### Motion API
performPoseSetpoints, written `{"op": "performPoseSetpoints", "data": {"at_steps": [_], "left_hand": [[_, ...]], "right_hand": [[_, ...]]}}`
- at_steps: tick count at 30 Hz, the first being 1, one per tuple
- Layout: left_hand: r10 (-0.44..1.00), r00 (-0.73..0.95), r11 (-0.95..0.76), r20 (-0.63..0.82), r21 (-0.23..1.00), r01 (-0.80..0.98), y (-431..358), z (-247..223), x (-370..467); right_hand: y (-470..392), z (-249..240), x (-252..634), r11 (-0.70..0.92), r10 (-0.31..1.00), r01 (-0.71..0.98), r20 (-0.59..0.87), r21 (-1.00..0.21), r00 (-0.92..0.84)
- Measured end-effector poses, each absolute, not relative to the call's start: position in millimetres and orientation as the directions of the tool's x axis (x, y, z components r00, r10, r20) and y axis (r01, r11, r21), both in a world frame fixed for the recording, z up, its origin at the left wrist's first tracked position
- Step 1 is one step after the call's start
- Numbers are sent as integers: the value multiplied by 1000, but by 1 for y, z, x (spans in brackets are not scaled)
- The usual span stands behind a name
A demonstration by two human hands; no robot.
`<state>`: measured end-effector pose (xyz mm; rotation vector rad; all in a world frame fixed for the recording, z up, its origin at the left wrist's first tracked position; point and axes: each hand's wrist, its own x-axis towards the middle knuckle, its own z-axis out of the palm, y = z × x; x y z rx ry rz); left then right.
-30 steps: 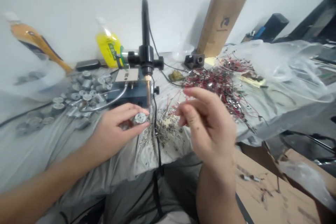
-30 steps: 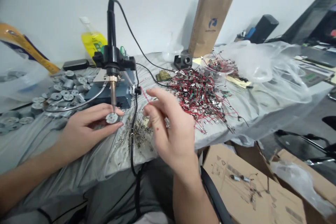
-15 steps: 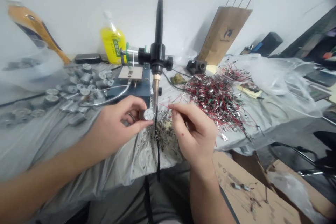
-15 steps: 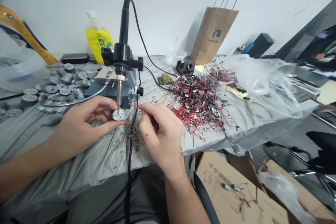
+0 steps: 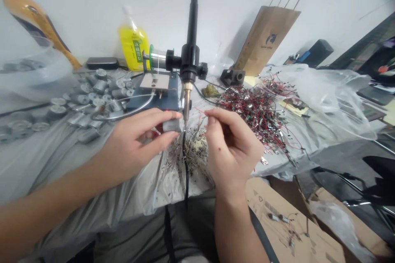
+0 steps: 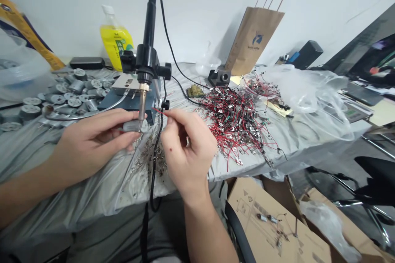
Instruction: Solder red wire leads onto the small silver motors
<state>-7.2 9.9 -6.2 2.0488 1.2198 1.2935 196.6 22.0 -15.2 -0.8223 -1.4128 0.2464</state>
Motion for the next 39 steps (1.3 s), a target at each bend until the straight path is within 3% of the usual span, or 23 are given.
{"op": "performPoseSetpoints", "data": {"at_steps": [6, 39], "left_hand": [[904, 80, -423, 419, 853, 306, 5, -8, -6], [863, 101, -485, 495, 754, 443, -5, -3, -10]], "right_hand": [[19, -18, 196, 704, 618, 320, 769, -634, 163], [13, -17, 196, 767, 529, 299, 823, -568, 206]]}}
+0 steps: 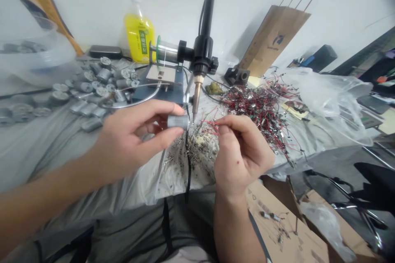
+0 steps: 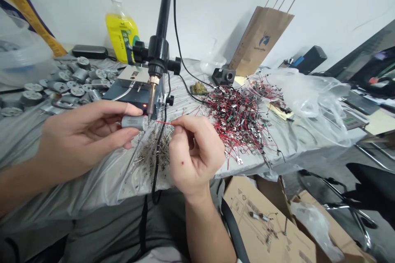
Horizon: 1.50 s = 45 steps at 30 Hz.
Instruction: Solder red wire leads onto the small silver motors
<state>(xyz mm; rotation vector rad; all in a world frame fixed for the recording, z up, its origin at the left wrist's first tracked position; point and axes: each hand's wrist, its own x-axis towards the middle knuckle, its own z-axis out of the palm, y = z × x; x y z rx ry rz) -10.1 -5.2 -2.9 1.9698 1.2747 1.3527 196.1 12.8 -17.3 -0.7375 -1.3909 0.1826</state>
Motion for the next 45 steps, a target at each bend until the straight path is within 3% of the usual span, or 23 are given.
{"op": "performPoseSetpoints", "data": {"at_steps": [13, 45], "left_hand": [[840, 119, -515, 530, 708, 482, -6, -1, -10], [815, 117, -545, 568, 682, 488, -8, 4, -6]], "right_hand": [[10, -17, 200, 749, 571, 339, 814, -569, 105], [9, -18, 197, 752, 581, 311, 807, -582, 107]]}}
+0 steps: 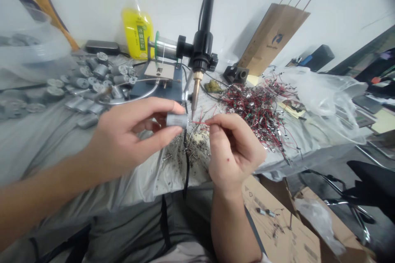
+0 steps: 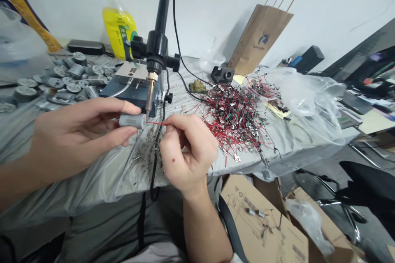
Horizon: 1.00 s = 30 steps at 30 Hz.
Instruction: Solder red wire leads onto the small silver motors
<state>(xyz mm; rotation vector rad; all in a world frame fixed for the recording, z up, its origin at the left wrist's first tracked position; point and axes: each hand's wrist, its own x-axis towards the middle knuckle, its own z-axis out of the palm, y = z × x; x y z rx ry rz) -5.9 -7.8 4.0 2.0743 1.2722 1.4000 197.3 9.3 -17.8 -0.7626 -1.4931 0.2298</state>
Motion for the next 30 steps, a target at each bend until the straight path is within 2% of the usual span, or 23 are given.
{"op": "performPoseSetpoints", "data": {"at_steps": [12, 30], "left_hand": [[827, 106, -520, 552, 680, 517, -7, 1, -8], [779, 132, -574, 612, 614, 541, -8, 3, -8]], "right_hand": [[9, -16, 197, 761, 583, 291, 808, -579, 85], [9, -17, 198, 767, 583, 279, 809, -578, 74]]}}
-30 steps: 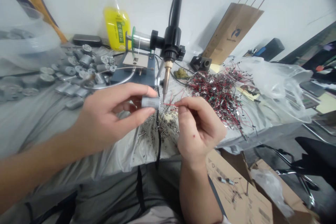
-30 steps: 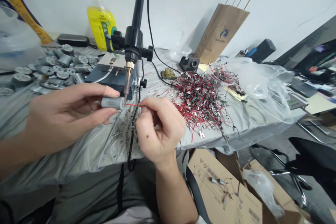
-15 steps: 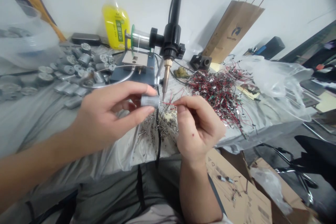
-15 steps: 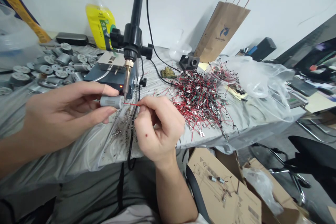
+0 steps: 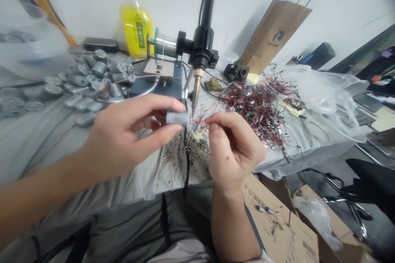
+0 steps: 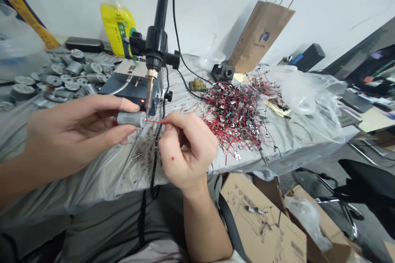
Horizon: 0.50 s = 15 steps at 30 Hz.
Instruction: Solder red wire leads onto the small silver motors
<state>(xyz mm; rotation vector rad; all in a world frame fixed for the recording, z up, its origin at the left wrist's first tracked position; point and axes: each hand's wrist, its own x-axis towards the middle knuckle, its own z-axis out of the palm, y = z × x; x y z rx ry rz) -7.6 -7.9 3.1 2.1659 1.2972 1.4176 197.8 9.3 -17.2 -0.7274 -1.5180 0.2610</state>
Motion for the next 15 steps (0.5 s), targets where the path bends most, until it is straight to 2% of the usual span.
{"op": "performPoseSetpoints", "data": {"at_steps": [15], "left_hand": [[765, 144, -595, 627, 603, 531, -7, 2, -8]], "right_hand": [[9, -18, 198, 767, 583, 278, 809, -578, 74]]}}
